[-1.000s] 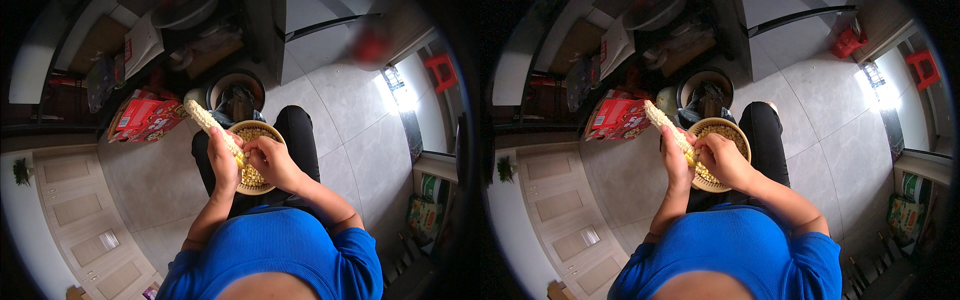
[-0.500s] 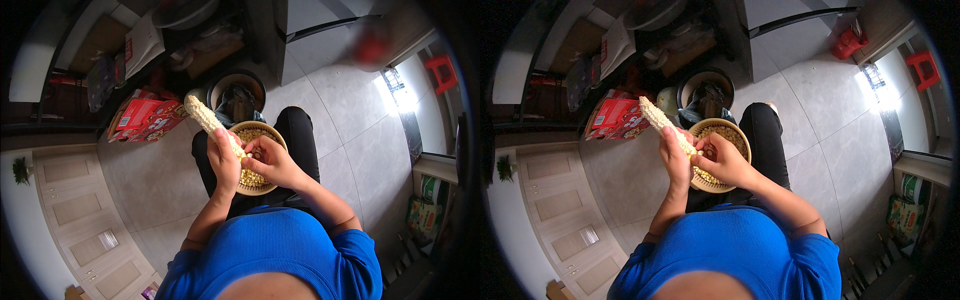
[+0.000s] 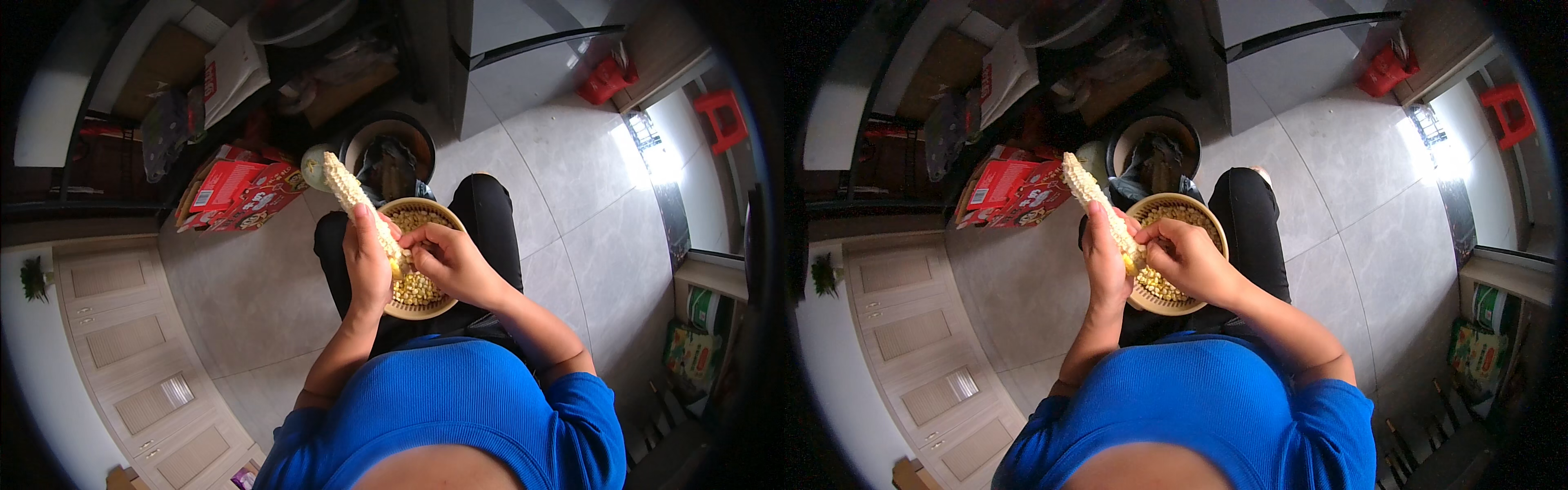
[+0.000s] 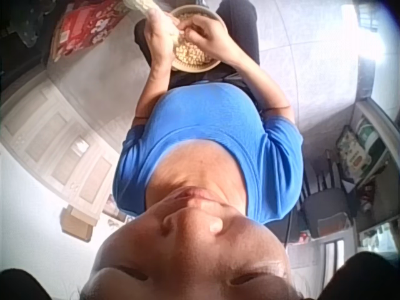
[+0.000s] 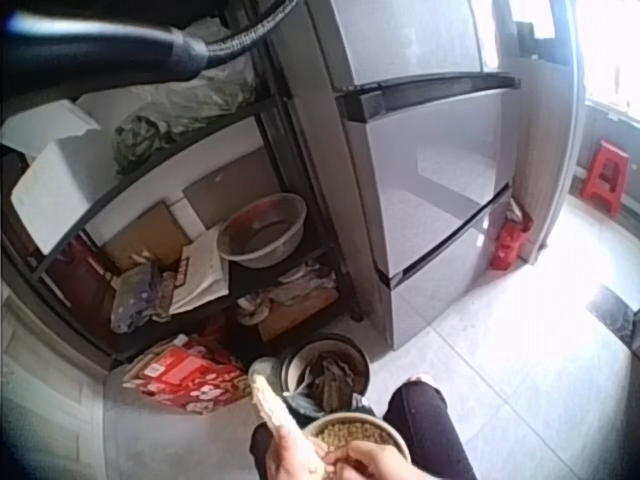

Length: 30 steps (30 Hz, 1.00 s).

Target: The person sits on the floor and removes corn kernels from a cob by hand, placing the kernels into a bowl. The person holds the cob in one hand and uses the other to strip the kernels off, rotating the cob as needed.

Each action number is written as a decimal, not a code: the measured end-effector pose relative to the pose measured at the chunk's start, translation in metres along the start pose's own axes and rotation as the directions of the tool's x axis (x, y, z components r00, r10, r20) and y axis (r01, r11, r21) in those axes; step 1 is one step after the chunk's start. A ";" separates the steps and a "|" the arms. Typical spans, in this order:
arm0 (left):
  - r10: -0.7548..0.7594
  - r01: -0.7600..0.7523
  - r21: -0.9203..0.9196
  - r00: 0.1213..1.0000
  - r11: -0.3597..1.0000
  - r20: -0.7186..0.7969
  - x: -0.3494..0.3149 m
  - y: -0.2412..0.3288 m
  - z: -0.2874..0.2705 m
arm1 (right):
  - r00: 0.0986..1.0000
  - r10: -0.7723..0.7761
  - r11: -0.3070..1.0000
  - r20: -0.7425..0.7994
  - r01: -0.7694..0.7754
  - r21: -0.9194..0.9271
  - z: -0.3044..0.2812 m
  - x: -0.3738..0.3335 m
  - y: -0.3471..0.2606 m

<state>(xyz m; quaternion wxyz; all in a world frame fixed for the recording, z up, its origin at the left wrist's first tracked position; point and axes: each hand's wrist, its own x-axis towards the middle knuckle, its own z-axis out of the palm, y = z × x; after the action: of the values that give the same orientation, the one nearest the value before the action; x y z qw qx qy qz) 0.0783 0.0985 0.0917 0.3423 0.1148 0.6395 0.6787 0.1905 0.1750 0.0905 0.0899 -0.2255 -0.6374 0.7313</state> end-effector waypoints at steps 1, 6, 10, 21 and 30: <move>0.018 -0.018 0.008 1.000 1.000 0.010 0.002 0.000 -0.001 | 1.000 -0.002 0.995 0.008 0.002 0.101 0.002 -0.001 0.002; 0.172 -0.180 0.116 0.983 0.977 0.069 0.001 0.003 0.000 | 0.999 0.036 0.940 0.019 -0.040 0.339 0.007 0.001 0.002; 0.301 -0.306 0.122 0.952 0.944 0.058 -0.003 -0.005 0.002 | 0.983 0.176 0.904 0.050 -0.182 0.386 0.006 0.004 -0.003; 0.189 -0.191 -0.047 0.981 0.980 -0.038 0.000 -0.006 0.004 | 0.995 0.080 0.887 -0.066 -0.041 0.461 0.025 0.005 0.013; 0.128 -0.136 0.157 0.990 0.978 0.062 0.004 0.005 -0.004 | 0.988 -0.138 0.987 -0.066 0.131 -0.094 0.007 -0.001 -0.016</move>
<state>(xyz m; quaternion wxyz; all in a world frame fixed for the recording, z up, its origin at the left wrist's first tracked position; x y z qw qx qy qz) 0.0717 0.0975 0.0944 0.3025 0.2016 0.6740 0.6431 0.1862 0.1714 0.1068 0.1521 -0.2121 -0.6794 0.6858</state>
